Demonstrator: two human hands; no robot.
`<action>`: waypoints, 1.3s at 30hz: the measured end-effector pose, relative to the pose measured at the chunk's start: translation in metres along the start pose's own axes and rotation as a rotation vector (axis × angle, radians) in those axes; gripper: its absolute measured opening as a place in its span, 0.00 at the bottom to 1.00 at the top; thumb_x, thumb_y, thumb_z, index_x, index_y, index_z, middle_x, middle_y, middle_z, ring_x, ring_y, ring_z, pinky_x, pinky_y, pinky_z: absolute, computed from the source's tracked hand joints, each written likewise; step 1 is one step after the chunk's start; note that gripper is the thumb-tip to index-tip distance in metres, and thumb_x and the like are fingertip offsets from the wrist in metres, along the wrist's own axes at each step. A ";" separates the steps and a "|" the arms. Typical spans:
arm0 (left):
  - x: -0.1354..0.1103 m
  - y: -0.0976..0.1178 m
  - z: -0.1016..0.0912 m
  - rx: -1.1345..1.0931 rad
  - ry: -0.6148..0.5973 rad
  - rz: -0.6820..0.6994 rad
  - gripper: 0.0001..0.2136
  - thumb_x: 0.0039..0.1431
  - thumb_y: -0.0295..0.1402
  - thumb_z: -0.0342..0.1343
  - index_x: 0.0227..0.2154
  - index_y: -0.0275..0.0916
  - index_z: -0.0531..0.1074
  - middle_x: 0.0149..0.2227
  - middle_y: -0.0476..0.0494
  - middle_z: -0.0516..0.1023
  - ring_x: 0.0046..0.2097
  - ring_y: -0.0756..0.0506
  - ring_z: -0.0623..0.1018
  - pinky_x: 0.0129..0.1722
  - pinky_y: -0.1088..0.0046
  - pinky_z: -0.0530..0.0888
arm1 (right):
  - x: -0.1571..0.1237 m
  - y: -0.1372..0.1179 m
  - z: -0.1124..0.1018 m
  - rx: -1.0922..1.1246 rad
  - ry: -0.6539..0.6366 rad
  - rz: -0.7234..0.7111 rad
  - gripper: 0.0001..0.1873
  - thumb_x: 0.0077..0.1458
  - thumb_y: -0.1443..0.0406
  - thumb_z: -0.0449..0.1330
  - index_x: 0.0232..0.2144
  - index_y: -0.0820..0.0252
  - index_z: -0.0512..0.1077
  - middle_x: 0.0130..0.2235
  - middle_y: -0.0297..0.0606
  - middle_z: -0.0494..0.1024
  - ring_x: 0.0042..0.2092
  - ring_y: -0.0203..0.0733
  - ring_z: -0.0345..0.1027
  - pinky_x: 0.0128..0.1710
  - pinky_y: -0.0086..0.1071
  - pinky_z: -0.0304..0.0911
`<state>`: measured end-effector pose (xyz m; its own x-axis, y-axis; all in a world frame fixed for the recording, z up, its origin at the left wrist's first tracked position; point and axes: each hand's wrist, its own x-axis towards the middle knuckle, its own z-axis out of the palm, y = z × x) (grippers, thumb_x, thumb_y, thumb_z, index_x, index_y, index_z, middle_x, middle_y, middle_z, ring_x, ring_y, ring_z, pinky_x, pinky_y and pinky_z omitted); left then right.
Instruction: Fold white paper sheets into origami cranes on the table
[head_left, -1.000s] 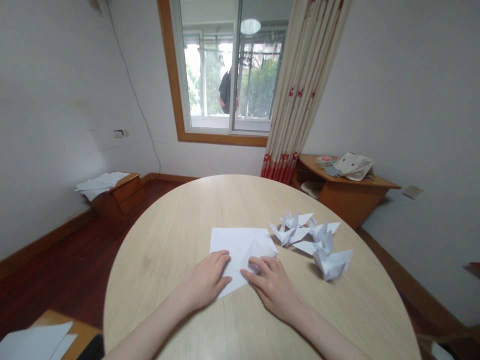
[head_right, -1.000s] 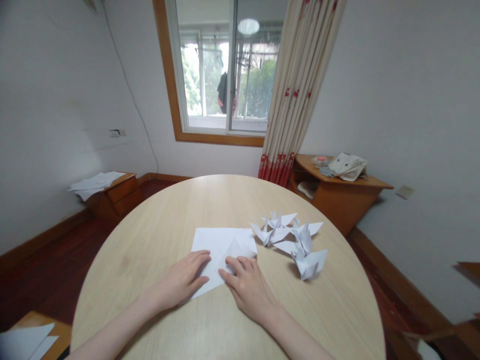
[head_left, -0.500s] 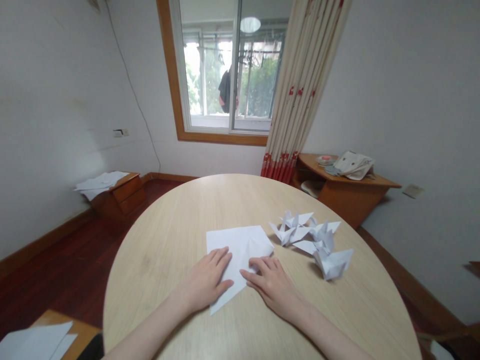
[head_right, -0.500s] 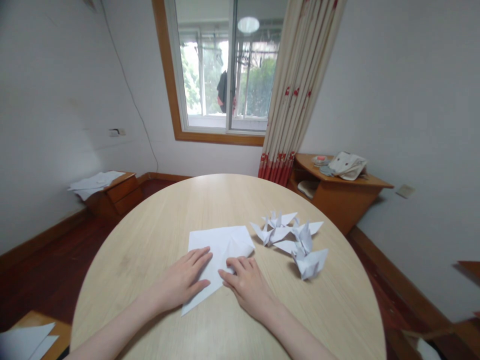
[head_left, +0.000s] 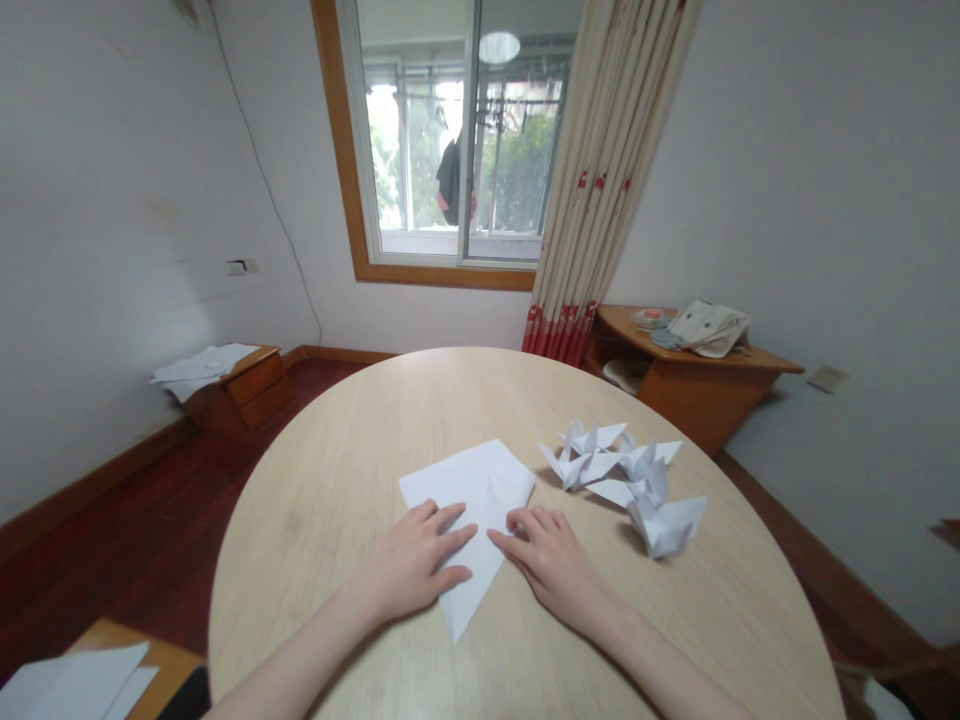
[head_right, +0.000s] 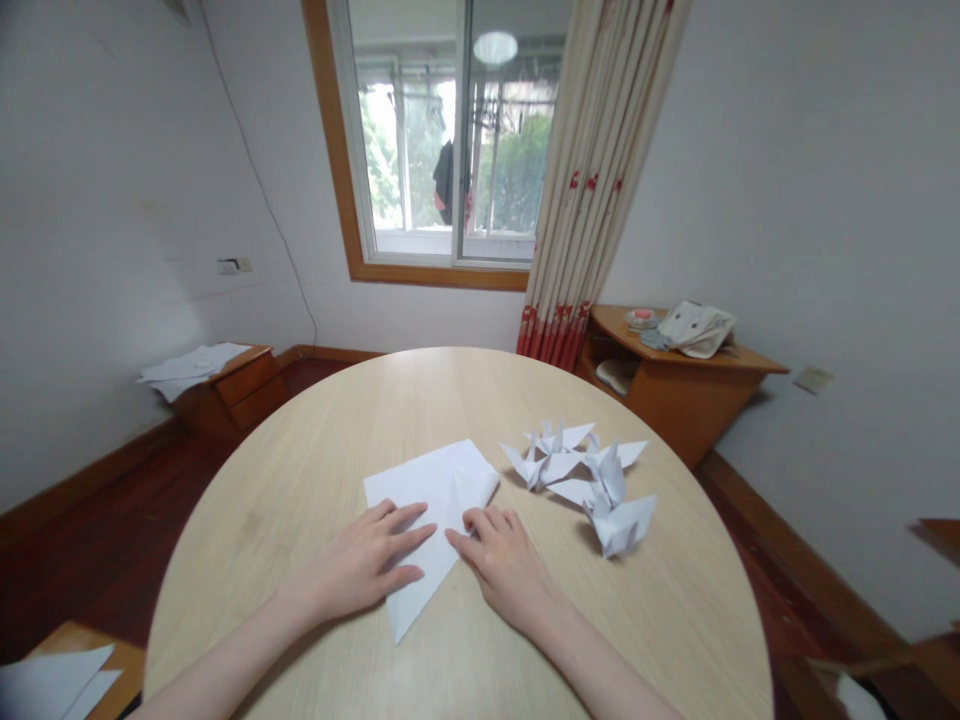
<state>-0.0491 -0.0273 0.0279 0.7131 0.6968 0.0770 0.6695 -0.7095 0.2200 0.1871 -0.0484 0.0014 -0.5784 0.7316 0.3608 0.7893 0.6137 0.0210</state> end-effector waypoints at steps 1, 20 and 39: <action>0.000 0.000 0.000 -0.003 0.010 0.010 0.22 0.62 0.41 0.54 0.58 0.44 0.66 0.61 0.38 0.65 0.53 0.34 0.68 0.53 0.51 0.67 | 0.000 0.002 0.000 -0.007 -0.002 0.005 0.20 0.57 0.75 0.56 0.50 0.53 0.71 0.42 0.41 0.73 0.42 0.46 0.64 0.40 0.38 0.56; 0.001 0.005 0.009 -0.096 0.023 0.080 0.21 0.65 0.39 0.50 0.59 0.42 0.64 0.60 0.37 0.67 0.59 0.36 0.68 0.56 0.55 0.67 | 0.003 0.016 -0.005 0.014 -0.019 0.031 0.20 0.58 0.76 0.54 0.48 0.53 0.72 0.40 0.40 0.73 0.42 0.46 0.64 0.40 0.38 0.58; 0.004 0.014 0.009 -0.016 0.014 0.094 0.21 0.66 0.39 0.48 0.61 0.49 0.60 0.59 0.39 0.65 0.54 0.36 0.67 0.52 0.52 0.67 | 0.003 0.013 -0.006 0.215 0.026 0.096 0.12 0.61 0.72 0.55 0.44 0.55 0.73 0.38 0.38 0.74 0.41 0.44 0.67 0.41 0.38 0.62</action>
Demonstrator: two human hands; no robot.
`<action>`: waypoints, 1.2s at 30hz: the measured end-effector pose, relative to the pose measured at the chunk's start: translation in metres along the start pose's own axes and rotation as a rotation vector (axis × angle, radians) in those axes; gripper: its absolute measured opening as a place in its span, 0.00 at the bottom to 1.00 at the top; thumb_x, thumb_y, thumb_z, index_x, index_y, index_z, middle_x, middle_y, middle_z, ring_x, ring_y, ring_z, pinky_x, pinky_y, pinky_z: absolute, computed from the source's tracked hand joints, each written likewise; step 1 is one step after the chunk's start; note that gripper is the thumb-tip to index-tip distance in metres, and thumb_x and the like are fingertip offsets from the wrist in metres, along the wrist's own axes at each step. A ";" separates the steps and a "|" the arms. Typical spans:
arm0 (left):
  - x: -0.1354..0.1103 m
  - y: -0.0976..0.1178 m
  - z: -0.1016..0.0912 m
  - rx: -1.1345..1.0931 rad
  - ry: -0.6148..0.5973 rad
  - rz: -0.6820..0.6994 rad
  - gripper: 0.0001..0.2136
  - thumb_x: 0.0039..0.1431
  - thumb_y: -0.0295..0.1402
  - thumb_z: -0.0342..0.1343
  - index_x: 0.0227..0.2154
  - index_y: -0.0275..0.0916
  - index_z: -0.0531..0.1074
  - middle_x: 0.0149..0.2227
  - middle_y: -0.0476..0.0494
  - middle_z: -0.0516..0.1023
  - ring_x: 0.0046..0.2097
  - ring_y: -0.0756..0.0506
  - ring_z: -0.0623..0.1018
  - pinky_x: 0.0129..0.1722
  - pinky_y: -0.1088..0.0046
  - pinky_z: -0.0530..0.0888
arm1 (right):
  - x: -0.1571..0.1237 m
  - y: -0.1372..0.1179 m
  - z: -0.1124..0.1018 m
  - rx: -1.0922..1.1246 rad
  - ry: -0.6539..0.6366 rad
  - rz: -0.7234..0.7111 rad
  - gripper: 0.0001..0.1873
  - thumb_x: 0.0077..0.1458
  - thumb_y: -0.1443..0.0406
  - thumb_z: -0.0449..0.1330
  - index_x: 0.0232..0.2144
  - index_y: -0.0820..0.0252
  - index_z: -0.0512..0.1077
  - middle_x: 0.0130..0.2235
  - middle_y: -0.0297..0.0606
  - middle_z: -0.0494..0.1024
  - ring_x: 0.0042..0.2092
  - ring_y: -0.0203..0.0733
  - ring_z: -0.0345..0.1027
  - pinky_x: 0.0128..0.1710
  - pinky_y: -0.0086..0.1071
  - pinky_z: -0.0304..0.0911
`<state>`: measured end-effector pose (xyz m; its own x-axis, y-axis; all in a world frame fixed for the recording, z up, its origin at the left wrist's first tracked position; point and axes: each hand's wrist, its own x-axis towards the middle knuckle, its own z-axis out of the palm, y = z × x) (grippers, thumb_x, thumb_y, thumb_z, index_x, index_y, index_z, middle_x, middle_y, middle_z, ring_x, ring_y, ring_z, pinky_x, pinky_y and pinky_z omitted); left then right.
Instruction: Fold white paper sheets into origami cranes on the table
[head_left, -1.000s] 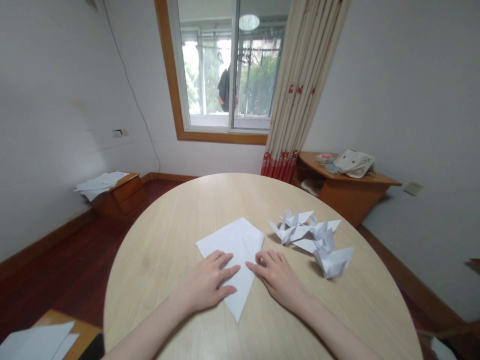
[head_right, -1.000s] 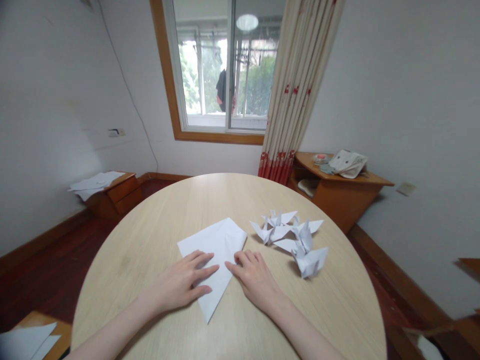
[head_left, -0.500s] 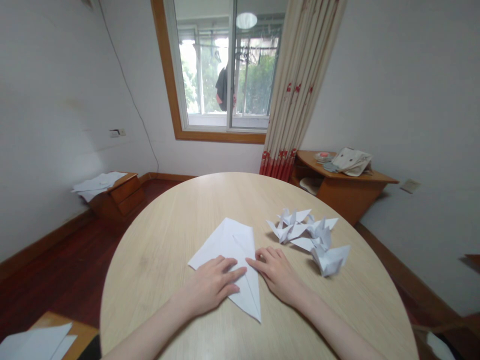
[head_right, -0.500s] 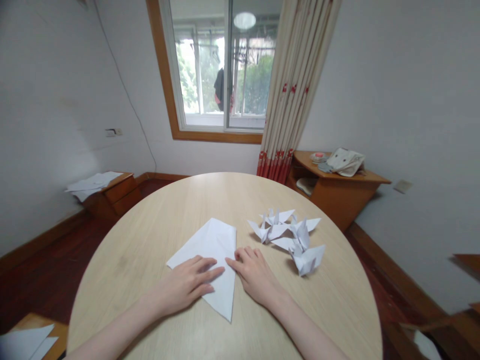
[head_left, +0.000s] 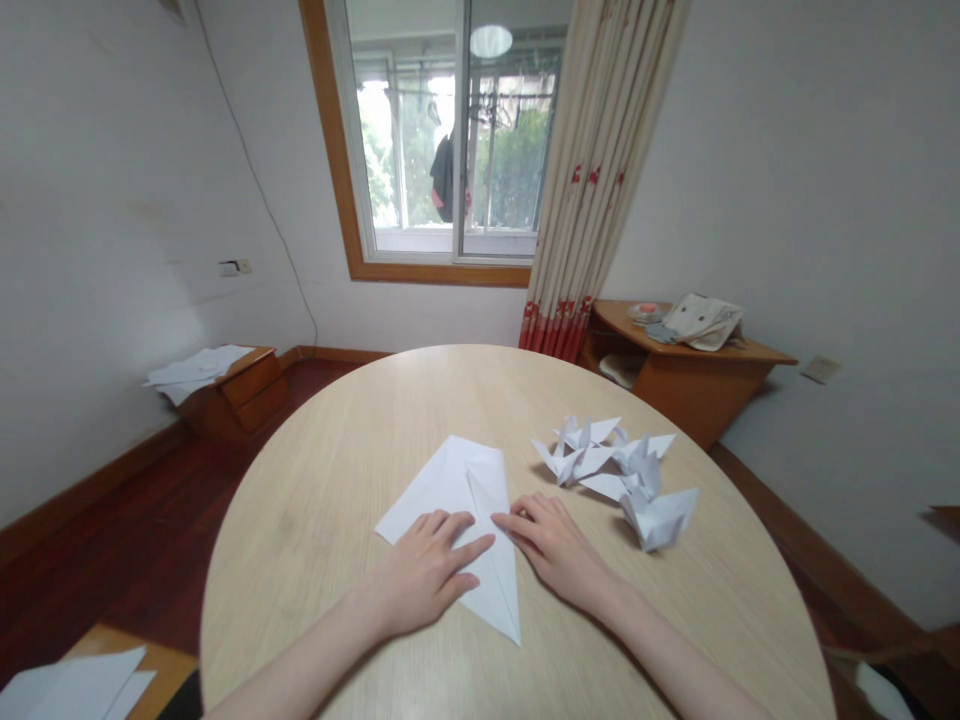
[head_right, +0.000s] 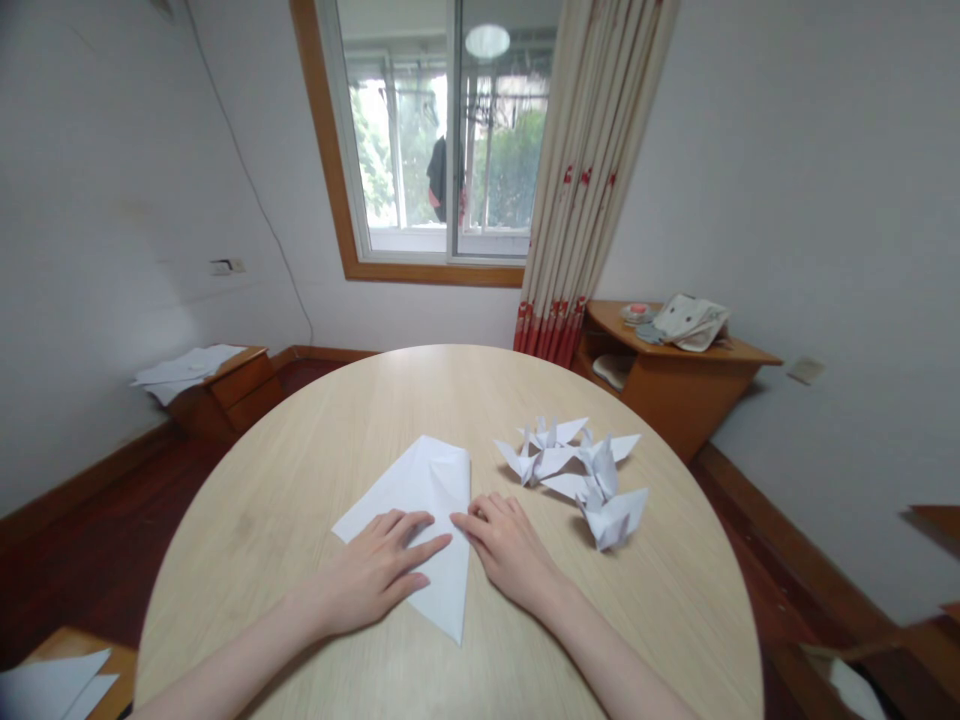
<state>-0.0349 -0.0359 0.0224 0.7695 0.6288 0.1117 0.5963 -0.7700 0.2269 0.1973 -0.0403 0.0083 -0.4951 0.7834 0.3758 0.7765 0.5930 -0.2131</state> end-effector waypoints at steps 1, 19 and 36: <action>0.000 -0.001 0.000 -0.010 -0.006 -0.005 0.21 0.66 0.39 0.49 0.61 0.49 0.60 0.59 0.39 0.64 0.56 0.36 0.66 0.54 0.52 0.66 | 0.000 0.001 0.000 0.006 0.006 -0.004 0.12 0.61 0.72 0.55 0.44 0.56 0.72 0.38 0.39 0.74 0.42 0.44 0.67 0.41 0.38 0.62; 0.001 -0.012 0.006 -0.180 -0.017 -0.044 0.22 0.63 0.39 0.54 0.59 0.52 0.63 0.64 0.42 0.58 0.64 0.36 0.58 0.58 0.53 0.65 | 0.002 0.015 0.006 -0.193 -0.010 0.094 0.09 0.62 0.66 0.56 0.28 0.59 0.67 0.30 0.36 0.74 0.32 0.43 0.69 0.31 0.33 0.59; 0.002 -0.015 0.007 -0.082 0.052 -0.031 0.18 0.66 0.38 0.49 0.58 0.53 0.65 0.63 0.45 0.61 0.61 0.39 0.63 0.58 0.57 0.64 | 0.005 0.009 0.000 -0.023 -0.140 0.045 0.08 0.62 0.68 0.54 0.29 0.60 0.67 0.31 0.37 0.74 0.33 0.42 0.69 0.32 0.31 0.59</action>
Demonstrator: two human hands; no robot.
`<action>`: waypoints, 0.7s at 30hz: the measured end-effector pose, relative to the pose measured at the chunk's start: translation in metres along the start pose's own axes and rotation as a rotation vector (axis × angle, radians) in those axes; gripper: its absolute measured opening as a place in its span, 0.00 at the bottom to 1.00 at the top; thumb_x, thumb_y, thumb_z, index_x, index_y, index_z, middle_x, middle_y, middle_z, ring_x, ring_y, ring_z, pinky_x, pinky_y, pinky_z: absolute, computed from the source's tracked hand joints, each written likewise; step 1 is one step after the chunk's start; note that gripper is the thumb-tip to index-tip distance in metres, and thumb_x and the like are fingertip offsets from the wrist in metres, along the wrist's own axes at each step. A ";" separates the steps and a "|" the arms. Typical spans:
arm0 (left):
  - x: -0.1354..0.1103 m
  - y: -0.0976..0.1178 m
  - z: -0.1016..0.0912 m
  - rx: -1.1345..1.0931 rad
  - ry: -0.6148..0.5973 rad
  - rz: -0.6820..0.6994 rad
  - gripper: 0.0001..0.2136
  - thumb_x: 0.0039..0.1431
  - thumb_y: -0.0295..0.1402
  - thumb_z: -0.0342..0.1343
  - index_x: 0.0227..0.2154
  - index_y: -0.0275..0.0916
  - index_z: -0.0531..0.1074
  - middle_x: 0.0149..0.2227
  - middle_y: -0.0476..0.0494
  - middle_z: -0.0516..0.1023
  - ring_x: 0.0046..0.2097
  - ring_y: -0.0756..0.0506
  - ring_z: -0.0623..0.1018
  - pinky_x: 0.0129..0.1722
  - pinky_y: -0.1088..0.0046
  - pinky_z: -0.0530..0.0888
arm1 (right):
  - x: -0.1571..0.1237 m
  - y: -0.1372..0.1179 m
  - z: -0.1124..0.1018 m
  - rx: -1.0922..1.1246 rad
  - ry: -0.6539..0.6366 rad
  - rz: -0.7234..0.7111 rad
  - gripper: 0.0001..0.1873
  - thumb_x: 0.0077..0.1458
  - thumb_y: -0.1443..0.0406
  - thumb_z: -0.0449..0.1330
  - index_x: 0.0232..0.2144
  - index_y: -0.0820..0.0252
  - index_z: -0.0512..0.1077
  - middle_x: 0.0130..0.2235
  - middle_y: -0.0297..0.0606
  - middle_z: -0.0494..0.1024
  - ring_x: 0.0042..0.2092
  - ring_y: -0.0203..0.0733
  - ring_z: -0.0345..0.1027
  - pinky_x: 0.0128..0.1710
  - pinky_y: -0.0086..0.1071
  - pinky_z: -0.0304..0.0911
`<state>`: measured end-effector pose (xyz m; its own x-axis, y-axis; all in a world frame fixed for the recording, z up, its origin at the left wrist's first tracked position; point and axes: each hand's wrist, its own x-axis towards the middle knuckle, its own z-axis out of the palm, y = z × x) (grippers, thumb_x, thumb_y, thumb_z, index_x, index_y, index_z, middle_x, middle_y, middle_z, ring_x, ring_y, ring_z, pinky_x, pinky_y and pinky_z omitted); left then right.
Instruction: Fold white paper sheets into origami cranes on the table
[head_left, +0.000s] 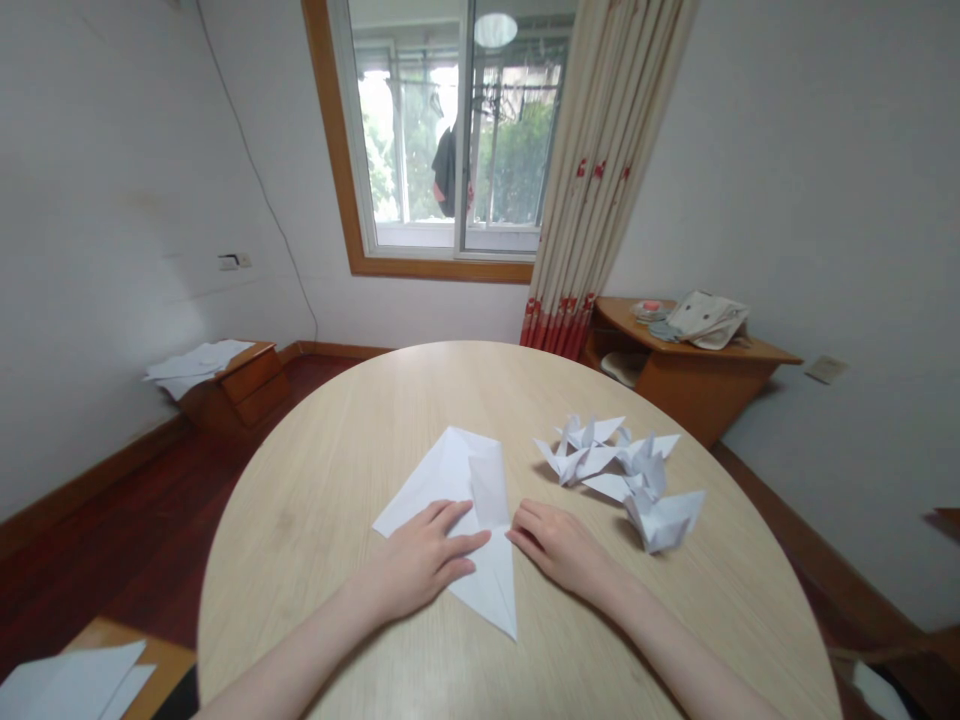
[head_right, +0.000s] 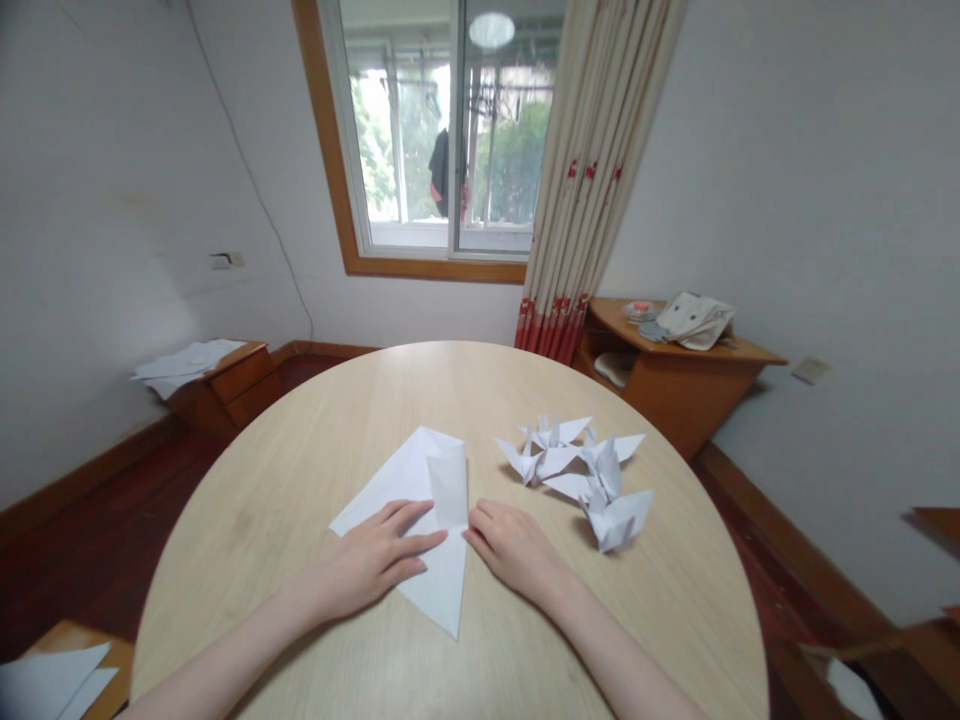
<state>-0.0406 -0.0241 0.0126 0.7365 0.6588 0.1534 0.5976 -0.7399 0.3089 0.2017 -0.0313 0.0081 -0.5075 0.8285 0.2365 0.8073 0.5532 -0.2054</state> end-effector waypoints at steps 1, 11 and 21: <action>0.000 0.000 0.000 0.000 -0.002 -0.002 0.18 0.66 0.38 0.49 0.58 0.53 0.65 0.63 0.45 0.61 0.61 0.39 0.63 0.58 0.57 0.64 | 0.000 -0.001 -0.002 0.011 -0.014 -0.002 0.08 0.62 0.68 0.55 0.29 0.60 0.67 0.31 0.37 0.74 0.33 0.41 0.69 0.32 0.31 0.59; 0.001 0.002 -0.004 -0.007 -0.042 -0.007 0.18 0.66 0.36 0.51 0.58 0.52 0.65 0.63 0.43 0.61 0.61 0.39 0.62 0.59 0.56 0.65 | -0.007 -0.012 -0.005 0.113 -0.103 -0.037 0.09 0.58 0.70 0.55 0.25 0.59 0.68 0.28 0.34 0.73 0.31 0.38 0.65 0.31 0.29 0.56; 0.001 -0.001 -0.002 -0.007 -0.039 -0.010 0.18 0.66 0.35 0.51 0.58 0.52 0.65 0.63 0.44 0.60 0.61 0.39 0.61 0.58 0.57 0.65 | -0.010 -0.022 -0.007 0.235 -0.144 -0.078 0.11 0.45 0.74 0.55 0.18 0.59 0.59 0.22 0.28 0.64 0.26 0.33 0.55 0.29 0.27 0.51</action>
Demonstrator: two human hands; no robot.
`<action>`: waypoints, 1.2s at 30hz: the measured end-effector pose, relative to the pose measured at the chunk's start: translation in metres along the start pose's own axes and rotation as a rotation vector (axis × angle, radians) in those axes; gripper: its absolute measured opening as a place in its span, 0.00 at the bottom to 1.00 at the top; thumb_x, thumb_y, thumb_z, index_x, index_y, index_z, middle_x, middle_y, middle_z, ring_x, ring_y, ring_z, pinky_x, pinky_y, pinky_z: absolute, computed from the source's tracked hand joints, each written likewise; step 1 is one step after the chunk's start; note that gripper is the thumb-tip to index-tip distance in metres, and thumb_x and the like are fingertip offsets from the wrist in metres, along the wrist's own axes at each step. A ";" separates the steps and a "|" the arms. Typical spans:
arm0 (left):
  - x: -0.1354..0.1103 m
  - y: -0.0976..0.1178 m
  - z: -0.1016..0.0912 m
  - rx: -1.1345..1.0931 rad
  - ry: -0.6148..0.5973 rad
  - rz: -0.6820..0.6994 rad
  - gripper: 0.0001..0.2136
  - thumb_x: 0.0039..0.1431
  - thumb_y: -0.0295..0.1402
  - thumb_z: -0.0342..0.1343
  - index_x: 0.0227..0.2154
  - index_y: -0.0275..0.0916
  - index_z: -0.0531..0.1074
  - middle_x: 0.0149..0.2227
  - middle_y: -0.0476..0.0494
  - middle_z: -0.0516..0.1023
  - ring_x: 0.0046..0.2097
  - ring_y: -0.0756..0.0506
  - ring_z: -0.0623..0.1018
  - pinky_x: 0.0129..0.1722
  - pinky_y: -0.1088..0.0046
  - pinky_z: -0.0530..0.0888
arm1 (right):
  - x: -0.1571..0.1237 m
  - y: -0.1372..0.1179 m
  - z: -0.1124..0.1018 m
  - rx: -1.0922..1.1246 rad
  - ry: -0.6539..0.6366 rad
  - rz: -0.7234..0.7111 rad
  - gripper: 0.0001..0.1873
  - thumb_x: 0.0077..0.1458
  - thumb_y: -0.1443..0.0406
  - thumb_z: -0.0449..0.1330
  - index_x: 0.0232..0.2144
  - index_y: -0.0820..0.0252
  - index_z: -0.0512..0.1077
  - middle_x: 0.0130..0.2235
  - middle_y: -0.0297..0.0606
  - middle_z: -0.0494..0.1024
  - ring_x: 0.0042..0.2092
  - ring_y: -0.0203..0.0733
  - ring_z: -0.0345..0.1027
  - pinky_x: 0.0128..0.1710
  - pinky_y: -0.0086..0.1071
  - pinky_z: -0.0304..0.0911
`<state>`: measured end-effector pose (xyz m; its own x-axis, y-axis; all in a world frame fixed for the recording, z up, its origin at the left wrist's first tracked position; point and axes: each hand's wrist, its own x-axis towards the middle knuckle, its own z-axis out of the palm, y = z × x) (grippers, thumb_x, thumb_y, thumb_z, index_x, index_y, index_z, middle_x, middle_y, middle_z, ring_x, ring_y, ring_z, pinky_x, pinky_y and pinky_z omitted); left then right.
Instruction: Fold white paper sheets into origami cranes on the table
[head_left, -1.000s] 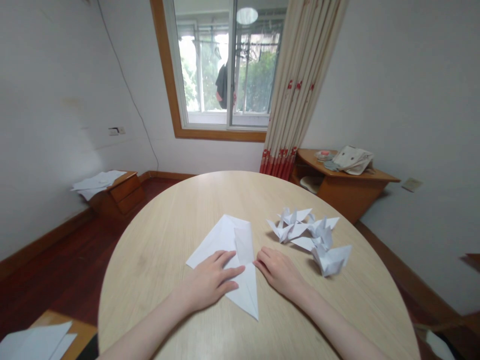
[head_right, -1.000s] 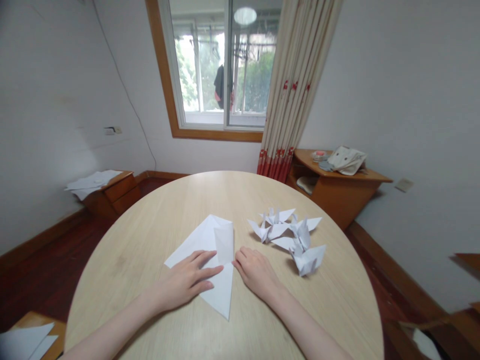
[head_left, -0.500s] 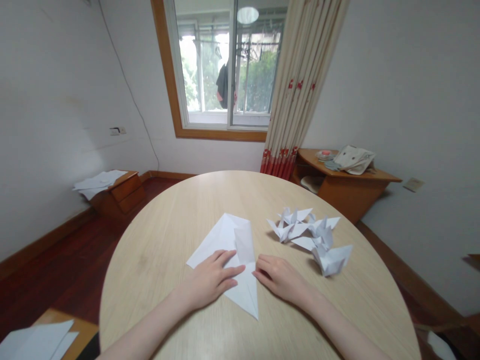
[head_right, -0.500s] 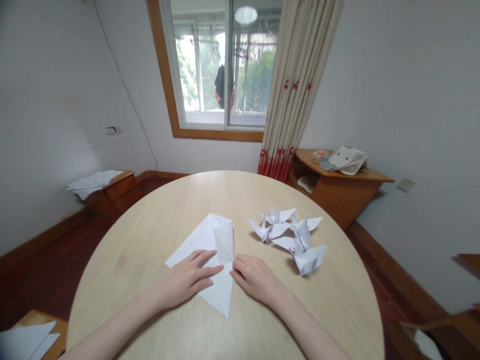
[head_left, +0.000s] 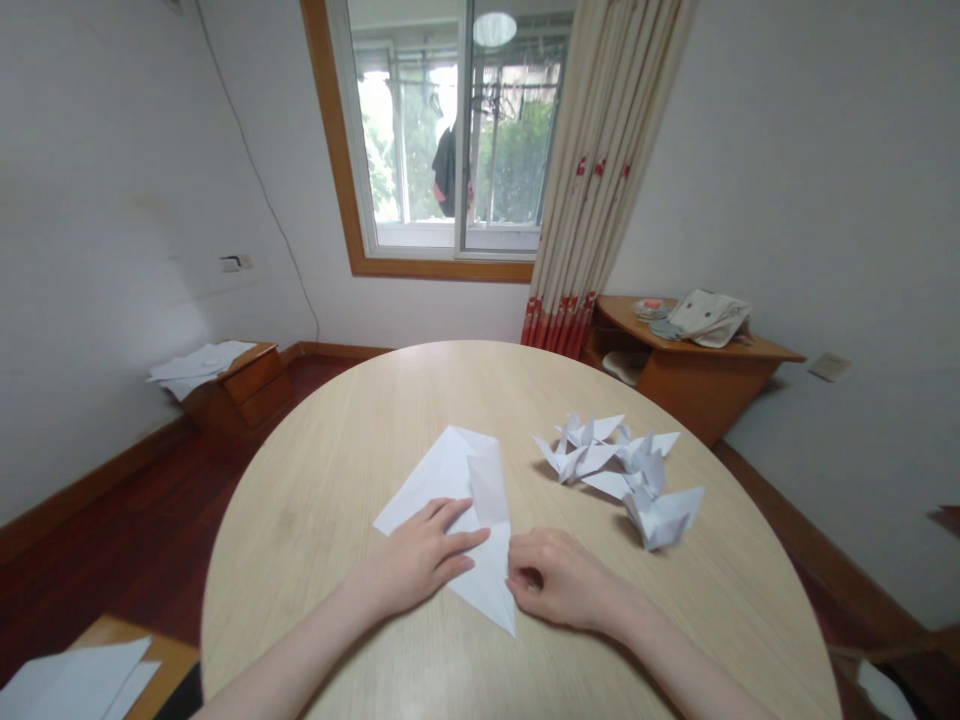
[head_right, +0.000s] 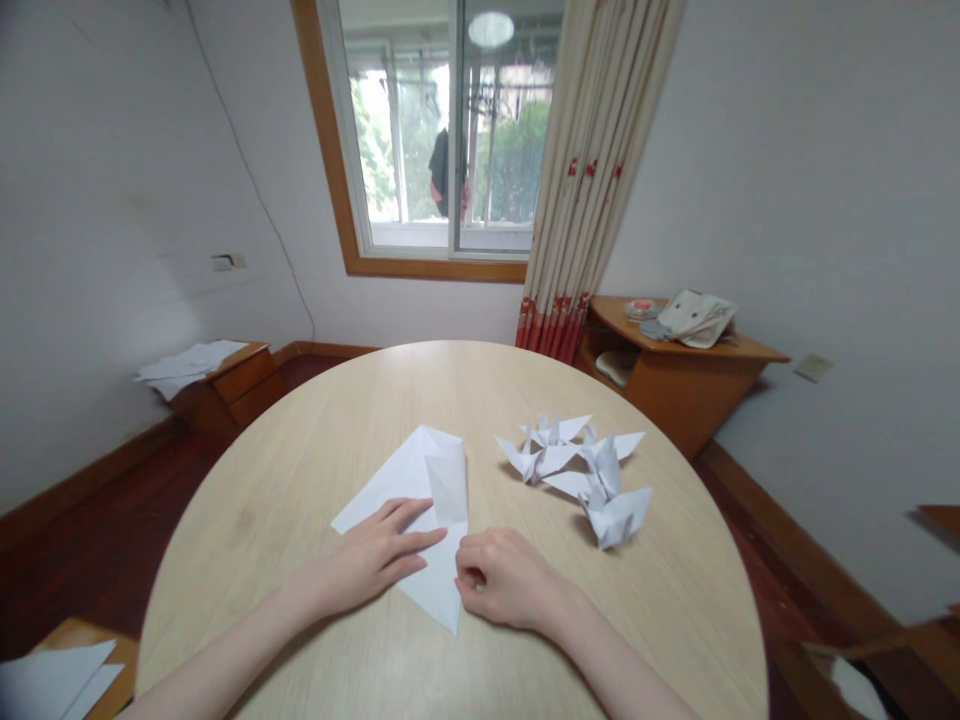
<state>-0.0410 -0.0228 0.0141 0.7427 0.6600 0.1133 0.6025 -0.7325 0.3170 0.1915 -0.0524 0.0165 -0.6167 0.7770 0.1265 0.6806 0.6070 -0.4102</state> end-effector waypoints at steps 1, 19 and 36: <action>0.000 0.000 0.000 -0.001 0.000 -0.001 0.18 0.66 0.36 0.51 0.58 0.52 0.65 0.63 0.44 0.60 0.61 0.39 0.62 0.58 0.57 0.65 | 0.000 -0.001 -0.001 0.012 -0.015 0.000 0.12 0.45 0.74 0.55 0.17 0.59 0.58 0.22 0.27 0.63 0.26 0.32 0.55 0.29 0.27 0.51; -0.001 0.000 0.002 0.003 0.019 -0.006 0.17 0.66 0.37 0.50 0.57 0.53 0.66 0.63 0.45 0.60 0.61 0.40 0.62 0.58 0.58 0.65 | -0.009 -0.015 -0.001 0.109 -0.188 0.033 0.10 0.35 0.74 0.55 0.15 0.59 0.57 0.18 0.24 0.60 0.21 0.30 0.52 0.23 0.24 0.48; -0.001 -0.001 0.003 0.029 0.070 -0.007 0.15 0.69 0.37 0.44 0.53 0.47 0.71 0.63 0.41 0.61 0.63 0.39 0.63 0.63 0.50 0.56 | -0.004 -0.012 -0.005 -0.027 0.109 -0.092 0.14 0.58 0.68 0.52 0.20 0.58 0.64 0.23 0.33 0.69 0.28 0.37 0.62 0.30 0.31 0.55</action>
<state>-0.0412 -0.0232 0.0104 0.7169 0.6743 0.1772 0.6165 -0.7317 0.2907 0.1879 -0.0619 0.0249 -0.6315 0.7305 0.2599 0.6346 0.6796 -0.3680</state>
